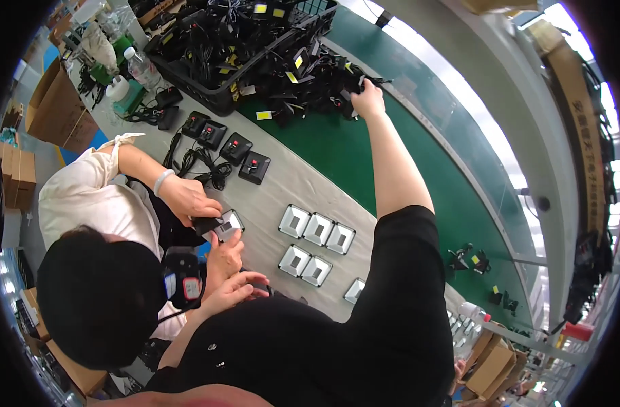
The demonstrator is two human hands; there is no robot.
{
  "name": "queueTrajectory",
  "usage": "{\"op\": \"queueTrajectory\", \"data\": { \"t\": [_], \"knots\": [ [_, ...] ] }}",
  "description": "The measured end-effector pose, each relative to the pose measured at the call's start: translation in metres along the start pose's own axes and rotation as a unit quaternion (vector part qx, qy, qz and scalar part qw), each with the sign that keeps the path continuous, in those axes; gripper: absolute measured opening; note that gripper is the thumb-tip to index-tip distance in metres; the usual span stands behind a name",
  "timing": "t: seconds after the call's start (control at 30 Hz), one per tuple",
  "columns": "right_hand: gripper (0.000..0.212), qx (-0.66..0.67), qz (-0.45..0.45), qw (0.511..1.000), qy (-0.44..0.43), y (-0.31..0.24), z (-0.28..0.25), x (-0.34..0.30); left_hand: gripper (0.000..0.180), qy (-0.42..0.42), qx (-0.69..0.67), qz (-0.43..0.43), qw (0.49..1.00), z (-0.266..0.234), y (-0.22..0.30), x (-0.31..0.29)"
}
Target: Assembling components of small LED light fixtures on an assembly line.
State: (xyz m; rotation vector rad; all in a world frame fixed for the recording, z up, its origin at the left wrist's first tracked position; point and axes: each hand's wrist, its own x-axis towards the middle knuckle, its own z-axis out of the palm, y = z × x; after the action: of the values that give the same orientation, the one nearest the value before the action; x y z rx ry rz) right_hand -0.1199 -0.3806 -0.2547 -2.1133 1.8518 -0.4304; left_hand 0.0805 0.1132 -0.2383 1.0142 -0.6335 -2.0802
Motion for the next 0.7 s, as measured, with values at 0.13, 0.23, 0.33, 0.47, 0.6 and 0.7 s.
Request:
{"op": "queueTrajectory", "data": {
  "t": [0.13,0.23,0.33,0.47,0.6,0.7],
  "knots": [
    [0.068,-0.045,0.037,0.998,0.006,0.018,0.059,-0.001,0.036,0.035,-0.091,-0.041,0.994,-0.007,-0.001,-0.002],
    [0.036,0.008,0.082,0.995,0.057,0.017,0.074,-0.006,0.036,0.025,-0.062,-0.049,0.997,-0.015,-0.003,0.0],
    [0.032,0.089,0.032,0.993,0.065,0.026,0.063,-0.028,0.036,0.013,-0.051,-0.055,0.997,-0.009,-0.003,0.004],
    [0.019,0.163,-0.058,0.98,0.102,0.025,-0.022,-0.105,0.036,-0.013,0.023,-0.055,0.998,0.008,0.018,0.015],
    [0.015,0.083,-0.223,0.955,0.177,0.019,-0.114,-0.185,0.037,-0.002,0.019,-0.02,1.0,0.043,0.033,0.027],
    [0.018,0.028,-0.325,0.919,0.223,0.003,-0.172,-0.25,0.05,-0.038,0.054,0.067,0.996,0.081,0.059,0.046]
  ]
}}
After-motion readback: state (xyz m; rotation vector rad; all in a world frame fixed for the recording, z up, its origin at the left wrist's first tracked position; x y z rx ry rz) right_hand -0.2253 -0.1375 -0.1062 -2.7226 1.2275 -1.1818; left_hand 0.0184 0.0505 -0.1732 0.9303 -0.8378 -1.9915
